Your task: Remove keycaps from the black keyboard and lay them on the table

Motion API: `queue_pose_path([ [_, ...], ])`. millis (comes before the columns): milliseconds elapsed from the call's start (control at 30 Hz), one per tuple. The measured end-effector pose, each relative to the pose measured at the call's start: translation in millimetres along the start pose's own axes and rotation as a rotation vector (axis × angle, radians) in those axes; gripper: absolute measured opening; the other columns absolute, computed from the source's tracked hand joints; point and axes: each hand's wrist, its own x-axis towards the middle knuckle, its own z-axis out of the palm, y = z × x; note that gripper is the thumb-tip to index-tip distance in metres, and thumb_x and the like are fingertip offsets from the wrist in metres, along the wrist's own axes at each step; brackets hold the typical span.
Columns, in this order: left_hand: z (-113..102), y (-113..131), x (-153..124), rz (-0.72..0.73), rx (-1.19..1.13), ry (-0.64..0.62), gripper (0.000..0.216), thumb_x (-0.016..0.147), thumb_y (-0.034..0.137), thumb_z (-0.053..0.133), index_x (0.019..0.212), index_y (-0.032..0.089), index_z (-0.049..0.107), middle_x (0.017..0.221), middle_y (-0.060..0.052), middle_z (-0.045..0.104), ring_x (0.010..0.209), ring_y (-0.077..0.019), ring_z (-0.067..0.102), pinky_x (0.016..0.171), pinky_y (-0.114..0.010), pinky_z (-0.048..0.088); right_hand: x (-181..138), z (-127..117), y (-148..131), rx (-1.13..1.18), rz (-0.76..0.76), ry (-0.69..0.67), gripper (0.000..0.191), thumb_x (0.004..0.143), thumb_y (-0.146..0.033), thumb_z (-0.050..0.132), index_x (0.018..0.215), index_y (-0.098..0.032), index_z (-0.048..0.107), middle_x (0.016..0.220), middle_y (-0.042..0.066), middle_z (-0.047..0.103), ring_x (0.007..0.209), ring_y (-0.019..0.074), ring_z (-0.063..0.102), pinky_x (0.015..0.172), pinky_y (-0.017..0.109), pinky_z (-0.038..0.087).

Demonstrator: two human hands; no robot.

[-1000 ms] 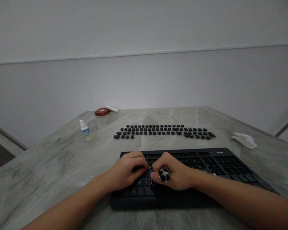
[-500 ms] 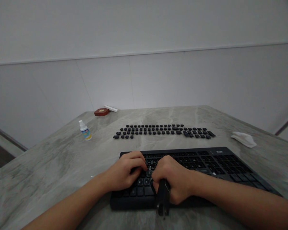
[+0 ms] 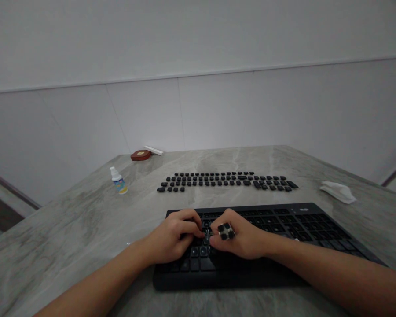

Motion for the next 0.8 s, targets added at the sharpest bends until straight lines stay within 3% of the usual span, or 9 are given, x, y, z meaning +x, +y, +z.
queue_pose_path([
  [267, -1.2, 3.0, 0.1, -0.016, -0.001, -0.024, 0.037, 0.078, -0.005, 0.046, 0.095, 0.015, 0.072, 0.099, -0.008, 0.064, 0.091, -0.0184, 0.063, 0.082, -0.031, 0.052, -3.7, 0.7, 1.1, -0.023, -0.139, -0.002, 0.031, 0.071, -0.010, 0.056, 0.051, -0.018, 0.034, 0.049, -0.009, 0.029, 0.046, 0.0043, 0.024, 0.043, 0.019, 0.021],
  [433, -1.9, 1.6, 1.0, -0.037, 0.020, -0.051, 0.035, 0.082, -0.003, 0.045, 0.098, 0.016, 0.071, 0.101, -0.008, 0.063, 0.094, -0.0193, 0.062, 0.084, -0.033, 0.052, -0.6, 2.4, -1.2, -0.001, -0.096, 0.109, 0.034, 0.076, -0.019, 0.055, 0.051, -0.019, 0.032, 0.050, -0.008, 0.026, 0.046, 0.0056, 0.023, 0.042, 0.020, 0.021],
  [533, -2.1, 1.0, 1.1, -0.032, 0.018, -0.052, 0.035, 0.083, -0.002, 0.046, 0.099, 0.016, 0.071, 0.101, -0.008, 0.063, 0.094, -0.0190, 0.062, 0.084, -0.032, 0.051, -0.8, 3.4, 0.9, -0.033, -0.096, 0.090, 0.031, 0.072, -0.016, 0.053, 0.051, -0.020, 0.032, 0.049, -0.008, 0.026, 0.045, 0.0059, 0.022, 0.042, 0.020, 0.021],
  [733, -2.5, 3.5, 0.5, -0.028, 0.005, -0.044, 0.036, 0.083, -0.002, 0.045, 0.100, 0.016, 0.072, 0.099, -0.008, 0.063, 0.092, -0.0181, 0.062, 0.083, -0.031, 0.052, -6.4, 9.6, 13.9, -0.296, -0.407, 0.009, 0.011, 0.056, -0.015, 0.054, 0.052, -0.019, 0.044, 0.046, -0.008, 0.038, 0.043, 0.0074, 0.033, 0.046, 0.022, 0.024],
  [800, -2.6, 3.9, 0.6, -0.020, 0.000, -0.038, 0.036, 0.083, -0.002, 0.045, 0.100, 0.016, 0.072, 0.099, -0.008, 0.064, 0.091, -0.0176, 0.062, 0.082, -0.030, 0.052, -7.0, 10.4, 14.6, -0.322, -0.430, 0.002, 0.005, 0.053, -0.018, 0.054, 0.055, -0.019, 0.050, 0.047, -0.006, 0.044, 0.044, 0.0087, 0.038, 0.046, 0.022, 0.025],
])
